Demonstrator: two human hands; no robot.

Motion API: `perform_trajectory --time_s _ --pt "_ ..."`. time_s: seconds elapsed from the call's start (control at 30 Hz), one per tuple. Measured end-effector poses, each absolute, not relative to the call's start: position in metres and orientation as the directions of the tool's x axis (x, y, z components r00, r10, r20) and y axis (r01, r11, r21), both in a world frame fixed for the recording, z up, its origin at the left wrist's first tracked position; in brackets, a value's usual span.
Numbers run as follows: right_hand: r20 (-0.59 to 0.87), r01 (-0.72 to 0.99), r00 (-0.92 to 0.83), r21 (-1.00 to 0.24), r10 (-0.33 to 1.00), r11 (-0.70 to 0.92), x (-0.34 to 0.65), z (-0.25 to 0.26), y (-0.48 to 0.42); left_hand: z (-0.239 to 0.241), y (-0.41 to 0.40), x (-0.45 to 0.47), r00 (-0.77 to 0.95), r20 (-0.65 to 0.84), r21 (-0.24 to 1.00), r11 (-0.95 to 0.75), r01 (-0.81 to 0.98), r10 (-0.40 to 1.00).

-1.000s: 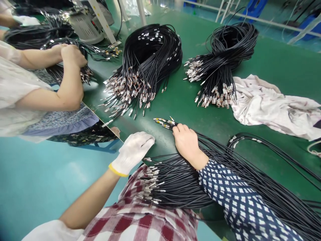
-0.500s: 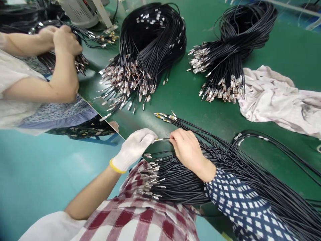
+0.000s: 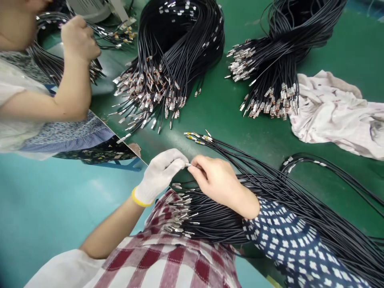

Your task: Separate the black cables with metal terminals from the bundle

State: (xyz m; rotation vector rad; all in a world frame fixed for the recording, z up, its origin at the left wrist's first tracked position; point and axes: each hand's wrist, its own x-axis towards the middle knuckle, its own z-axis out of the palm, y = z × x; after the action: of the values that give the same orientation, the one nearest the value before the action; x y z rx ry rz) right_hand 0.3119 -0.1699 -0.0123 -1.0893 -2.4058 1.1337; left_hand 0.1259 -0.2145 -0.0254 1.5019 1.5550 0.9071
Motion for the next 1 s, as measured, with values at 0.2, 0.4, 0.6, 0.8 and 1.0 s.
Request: perform_trajectory --time_s 0.2,0.4,0.6,0.8,1.0 --pt "-0.056 0.382 -0.633 -0.89 0.772 0.249 0.303 -0.028 -0.169 -0.032 -0.212 0.123 -0.009 -0.251 0.965 0.251 0.082 0.968" --pt "-0.043 0.315 -0.588 -0.932 0.808 0.18 0.302 -0.039 -0.173 -0.047 -0.205 0.125 0.248 -0.3 0.845 0.377 -0.378 0.921" --pt "-0.081 0.2 -0.541 -0.979 0.837 0.035 0.299 -0.049 -0.177 -0.06 -0.198 0.129 0.542 -0.341 0.558 0.629 -0.541 0.768" --pt "-0.126 0.122 -0.499 -0.99 0.858 -0.074 0.295 -0.054 -0.183 -0.07 -0.199 0.133 0.594 -0.329 0.51 0.668 -0.542 0.734" --pt "-0.129 0.114 -0.466 -0.99 0.875 -0.085 0.293 -0.052 -0.184 -0.066 -0.199 0.137 0.556 -0.39 0.476 0.678 -0.561 0.734"
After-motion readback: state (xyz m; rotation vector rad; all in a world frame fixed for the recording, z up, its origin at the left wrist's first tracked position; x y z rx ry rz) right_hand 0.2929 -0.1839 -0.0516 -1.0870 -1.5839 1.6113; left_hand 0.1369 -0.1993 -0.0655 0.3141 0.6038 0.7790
